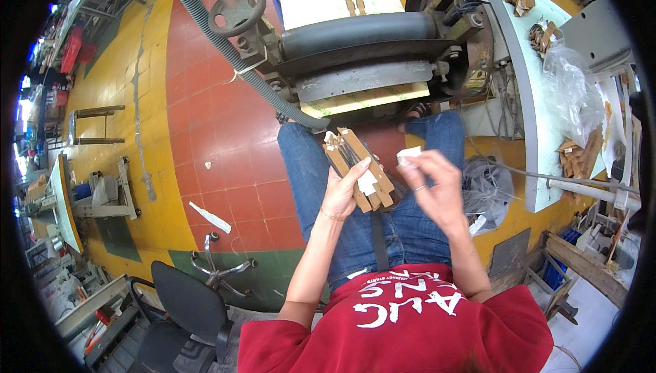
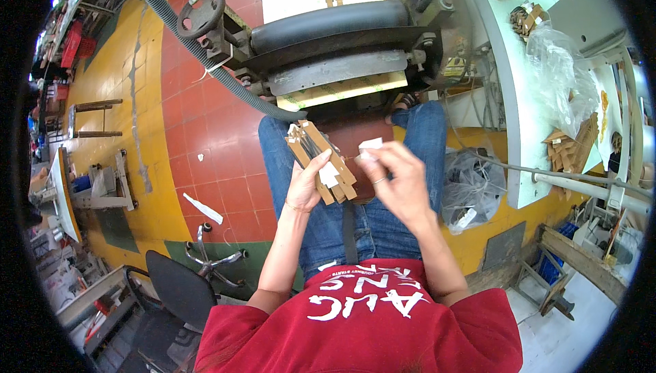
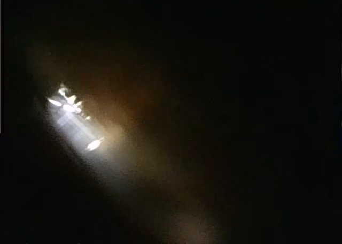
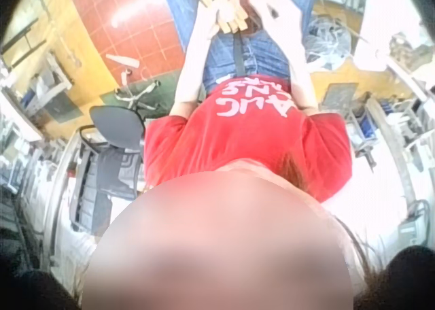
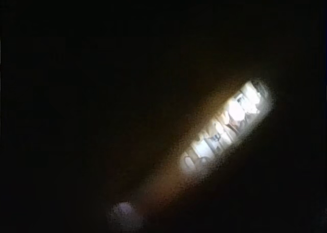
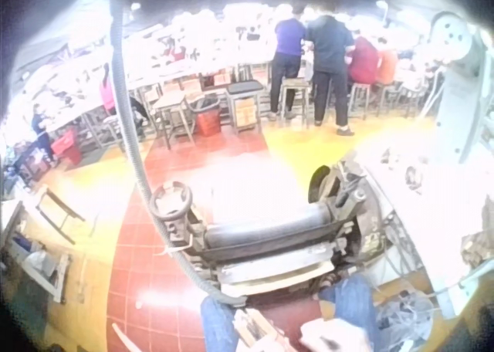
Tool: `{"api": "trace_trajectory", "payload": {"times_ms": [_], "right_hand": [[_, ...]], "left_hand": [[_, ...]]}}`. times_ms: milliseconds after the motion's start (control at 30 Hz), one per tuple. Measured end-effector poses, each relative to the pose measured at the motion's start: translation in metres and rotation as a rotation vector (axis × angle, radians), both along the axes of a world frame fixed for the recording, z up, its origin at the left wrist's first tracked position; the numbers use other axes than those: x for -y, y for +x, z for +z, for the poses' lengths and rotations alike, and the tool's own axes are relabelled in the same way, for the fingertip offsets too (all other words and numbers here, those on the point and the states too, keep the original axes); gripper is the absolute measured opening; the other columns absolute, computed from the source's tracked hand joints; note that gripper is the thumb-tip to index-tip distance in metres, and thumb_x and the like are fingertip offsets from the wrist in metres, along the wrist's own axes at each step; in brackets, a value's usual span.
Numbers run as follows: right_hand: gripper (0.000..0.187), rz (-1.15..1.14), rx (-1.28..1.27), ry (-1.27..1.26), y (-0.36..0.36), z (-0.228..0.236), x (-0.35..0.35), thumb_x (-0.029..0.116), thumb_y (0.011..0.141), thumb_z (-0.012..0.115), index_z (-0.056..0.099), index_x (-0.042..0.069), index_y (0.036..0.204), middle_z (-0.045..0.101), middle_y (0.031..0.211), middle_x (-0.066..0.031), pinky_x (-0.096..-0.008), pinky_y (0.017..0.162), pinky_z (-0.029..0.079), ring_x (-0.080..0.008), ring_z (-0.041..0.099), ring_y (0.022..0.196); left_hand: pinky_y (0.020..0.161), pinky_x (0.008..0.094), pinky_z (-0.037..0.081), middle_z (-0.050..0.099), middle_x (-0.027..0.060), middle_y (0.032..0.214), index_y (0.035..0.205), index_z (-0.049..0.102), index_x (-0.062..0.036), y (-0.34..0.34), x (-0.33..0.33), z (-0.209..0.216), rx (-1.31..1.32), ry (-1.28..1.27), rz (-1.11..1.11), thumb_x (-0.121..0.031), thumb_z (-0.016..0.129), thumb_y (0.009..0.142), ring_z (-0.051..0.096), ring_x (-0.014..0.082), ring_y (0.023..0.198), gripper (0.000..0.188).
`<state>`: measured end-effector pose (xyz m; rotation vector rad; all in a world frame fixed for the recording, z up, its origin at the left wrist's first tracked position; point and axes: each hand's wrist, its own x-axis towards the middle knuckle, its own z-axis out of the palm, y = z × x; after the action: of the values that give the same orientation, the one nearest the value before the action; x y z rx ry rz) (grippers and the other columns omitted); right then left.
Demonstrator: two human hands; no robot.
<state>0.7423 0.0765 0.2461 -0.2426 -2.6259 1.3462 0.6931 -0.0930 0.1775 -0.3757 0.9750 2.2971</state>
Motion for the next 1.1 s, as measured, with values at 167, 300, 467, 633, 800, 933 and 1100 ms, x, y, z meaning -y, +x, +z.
{"api": "trace_trajectory", "payload": {"times_ms": [167, 300, 467, 633, 800, 933, 1100], "right_hand": [[0.012, -0.441, -0.309, 0.513, -0.01, 0.032, -0.094, 0.008, 0.089, 0.059, 0.065, 0.0, 0.096, 0.064, 0.086, -0.0125, -0.0325, 0.068, 0.049, -0.0224, 0.062, 0.075], [0.035, -0.762, -0.036, 0.556, -0.008, 0.034, -0.167, 0.015, 0.091, 0.057, 0.053, 0.006, 0.125, 0.064, 0.088, -0.0178, -0.038, 0.07, 0.048, -0.0278, 0.062, 0.076], [0.035, -0.919, 0.088, 1.005, -0.009, 0.018, -0.202, 0.027, 0.091, 0.057, 0.058, 0.008, 0.121, 0.057, 0.11, -0.0198, -0.0436, 0.087, 0.042, -0.0365, 0.055, 0.103], [0.033, -0.883, -0.168, 1.093, -0.008, 0.026, -0.144, 0.029, 0.09, 0.059, 0.062, 0.007, 0.113, 0.056, 0.108, -0.0184, -0.0426, 0.087, 0.041, -0.0334, 0.054, 0.101], [0.017, -0.004, 0.198, -0.238, 0.008, 0.009, -0.028, 0.019, 0.087, 0.065, 0.066, 0.003, 0.094, 0.065, 0.088, -0.0031, -0.0253, 0.073, 0.046, -0.0098, 0.058, 0.082], [0.021, -0.012, 0.328, -0.574, 0.014, 0.0, 0.002, 0.017, 0.091, 0.061, 0.066, -0.003, 0.097, 0.066, 0.087, -0.0047, -0.024, 0.074, 0.048, -0.0097, 0.059, 0.079], [0.018, 0.155, 0.264, -0.35, 0.012, 0.014, -0.001, 0.013, 0.089, 0.062, 0.066, -0.002, 0.098, 0.068, 0.083, -0.0093, -0.0261, 0.061, 0.05, -0.0131, 0.063, 0.069]], "left_hand": [[0.077, 0.0353, 0.056, 0.062, 0.008, 0.098, 0.112, 0.051, -0.0056, -0.001, 0.002, -0.002, 0.017, 0.012, -0.021, -0.009, 0.064, 0.086, 0.065, 0.0203, 0.089, 0.029], [0.08, 0.0371, 0.055, 0.06, 0.0096, 0.104, 0.118, 0.047, -0.0063, -0.002, 0.002, -0.002, 0.003, 0.061, -0.044, -0.012, 0.062, 0.087, 0.063, 0.0217, 0.092, 0.035], [0.083, 0.0382, 0.054, 0.059, 0.0112, 0.108, 0.121, 0.046, -0.0062, -0.003, 0.005, 0.0, 0.019, 0.234, -0.054, -0.012, 0.06, 0.088, 0.062, 0.0226, 0.095, 0.037], [0.083, 0.0391, 0.054, 0.06, 0.0114, 0.107, 0.123, 0.044, -0.0053, 0.0, 0.003, 0.006, -0.066, 0.042, -0.044, -0.01, 0.06, 0.087, 0.062, 0.0235, 0.097, 0.039], [0.084, 0.0385, 0.053, 0.06, 0.0108, 0.106, 0.123, 0.044, -0.0051, -0.001, -0.001, 0.01, -0.057, 0.026, -0.021, -0.009, 0.061, 0.087, 0.062, 0.0228, 0.097, 0.041], [0.085, 0.0367, 0.052, 0.06, 0.0106, 0.105, 0.123, 0.044, -0.0047, 0.0, 0.003, 0.012, -0.083, 0.067, -0.076, -0.009, 0.062, 0.087, 0.061, 0.0215, 0.097, 0.041], [0.085, 0.0345, 0.052, 0.061, 0.0107, 0.105, 0.121, 0.046, -0.0046, 0.004, 0.004, 0.014, -0.093, 0.07, -0.118, -0.009, 0.063, 0.086, 0.061, 0.0197, 0.097, 0.04]]}}
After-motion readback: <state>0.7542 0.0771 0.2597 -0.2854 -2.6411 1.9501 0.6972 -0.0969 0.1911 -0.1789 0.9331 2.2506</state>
